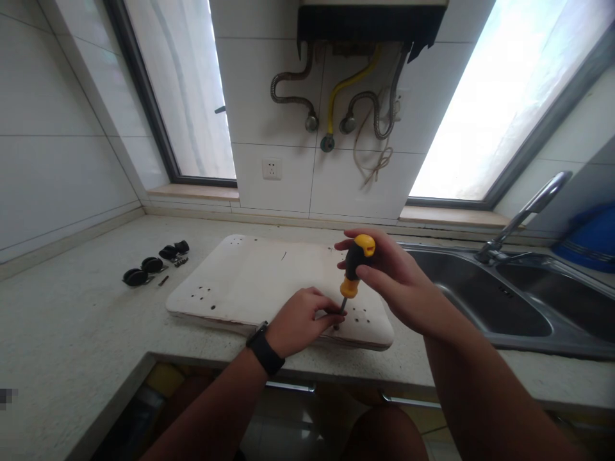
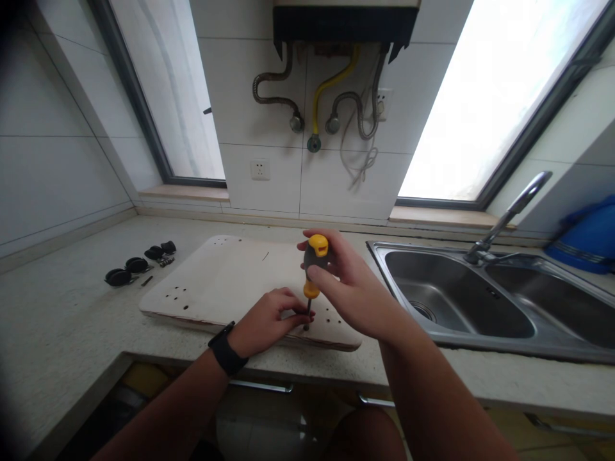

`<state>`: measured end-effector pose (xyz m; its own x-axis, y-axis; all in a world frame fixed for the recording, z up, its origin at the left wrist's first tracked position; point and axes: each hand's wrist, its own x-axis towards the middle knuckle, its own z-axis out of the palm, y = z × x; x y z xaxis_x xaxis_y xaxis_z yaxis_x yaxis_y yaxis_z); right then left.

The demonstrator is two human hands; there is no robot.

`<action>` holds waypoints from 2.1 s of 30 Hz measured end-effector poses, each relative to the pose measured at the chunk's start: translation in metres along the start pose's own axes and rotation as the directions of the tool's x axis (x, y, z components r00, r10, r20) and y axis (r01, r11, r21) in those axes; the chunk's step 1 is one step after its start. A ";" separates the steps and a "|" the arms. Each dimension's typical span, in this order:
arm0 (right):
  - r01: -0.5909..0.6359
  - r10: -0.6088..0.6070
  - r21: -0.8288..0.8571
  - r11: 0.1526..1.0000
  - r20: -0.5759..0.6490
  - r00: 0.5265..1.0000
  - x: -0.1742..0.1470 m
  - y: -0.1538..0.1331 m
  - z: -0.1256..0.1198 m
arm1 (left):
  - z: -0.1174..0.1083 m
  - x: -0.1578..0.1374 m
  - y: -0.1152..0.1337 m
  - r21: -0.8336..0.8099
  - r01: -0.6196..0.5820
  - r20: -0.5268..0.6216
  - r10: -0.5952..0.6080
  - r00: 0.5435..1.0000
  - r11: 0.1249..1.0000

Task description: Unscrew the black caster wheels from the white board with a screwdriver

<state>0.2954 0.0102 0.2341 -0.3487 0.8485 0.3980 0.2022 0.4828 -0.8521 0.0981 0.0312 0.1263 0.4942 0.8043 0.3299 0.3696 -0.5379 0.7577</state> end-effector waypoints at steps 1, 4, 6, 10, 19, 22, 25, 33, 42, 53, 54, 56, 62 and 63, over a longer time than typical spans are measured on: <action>-0.007 0.006 -0.043 0.999 -0.011 1.000 0.000 0.000 0.000 | 0.001 0.000 0.000 0.005 0.008 -0.010 -0.008 1.000 1.000; -0.037 0.034 -0.119 0.992 -0.032 0.999 0.001 -0.001 0.001 | 0.003 0.000 0.000 0.028 0.022 -0.028 -0.021 0.999 0.999; -0.039 0.032 -0.138 0.990 -0.050 0.998 0.002 -0.001 0.002 | 0.004 0.000 0.001 0.047 0.023 -0.037 -0.022 0.999 0.999; 0.002 -0.012 -0.105 0.995 -0.097 0.995 0.003 -0.001 0.003 | 0.005 0.000 0.002 0.068 0.053 -0.067 -0.049 0.997 0.996; 0.046 -0.048 -0.045 0.998 -0.043 0.998 0.001 -0.006 0.007 | 0.005 0.000 0.001 0.057 0.057 -0.071 -0.053 0.996 0.997; 0.070 -0.092 -0.207 0.976 -0.097 0.991 0.003 -0.007 0.009 | 0.003 -0.001 0.000 0.016 0.029 -0.035 -0.028 0.999 0.999; 0.037 -0.106 -0.359 0.933 -0.176 0.979 0.005 -0.007 0.011 | 0.002 -0.001 -0.001 0.004 0.005 -0.002 -0.005 1.000 1.000; -0.008 -0.002 -0.122 0.993 -0.082 0.997 0.001 0.000 0.007 | -0.001 0.000 0.002 0.044 -0.123 0.075 0.119 0.990 0.991; 0.005 -0.041 -0.223 0.975 -0.156 0.987 0.006 0.002 0.003 | 0.002 0.001 0.000 0.098 -0.195 0.085 0.187 0.979 0.976; -0.015 -0.018 -0.154 0.988 -0.211 0.977 0.007 0.001 0.006 | 0.002 0.000 0.001 0.068 -0.062 0.001 0.062 0.998 0.996; -0.011 -0.009 -0.101 0.995 -0.200 0.980 0.007 0.000 0.007 | 0.003 0.000 0.000 0.070 -0.041 -0.021 0.043 0.999 0.997; 0.019 -0.017 0.013 1.000 -0.166 0.986 0.006 0.000 0.007 | 0.004 0.000 0.000 0.067 -0.011 -0.060 0.016 0.998 0.998; 0.027 -0.024 0.037 0.999 -0.098 0.995 0.004 -0.001 0.008 | 0.005 0.001 0.001 0.047 0.083 -0.099 -0.078 0.992 0.995; 0.023 -0.020 0.030 0.999 -0.102 0.995 0.004 -0.002 0.007 | 0.005 0.001 0.001 0.039 0.089 -0.099 -0.084 0.992 0.995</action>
<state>0.2867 0.0109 0.2350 -0.2577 0.8565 0.4472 0.1669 0.4953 -0.8526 0.1033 0.0302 0.1248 0.3811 0.8678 0.3188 0.4427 -0.4740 0.7611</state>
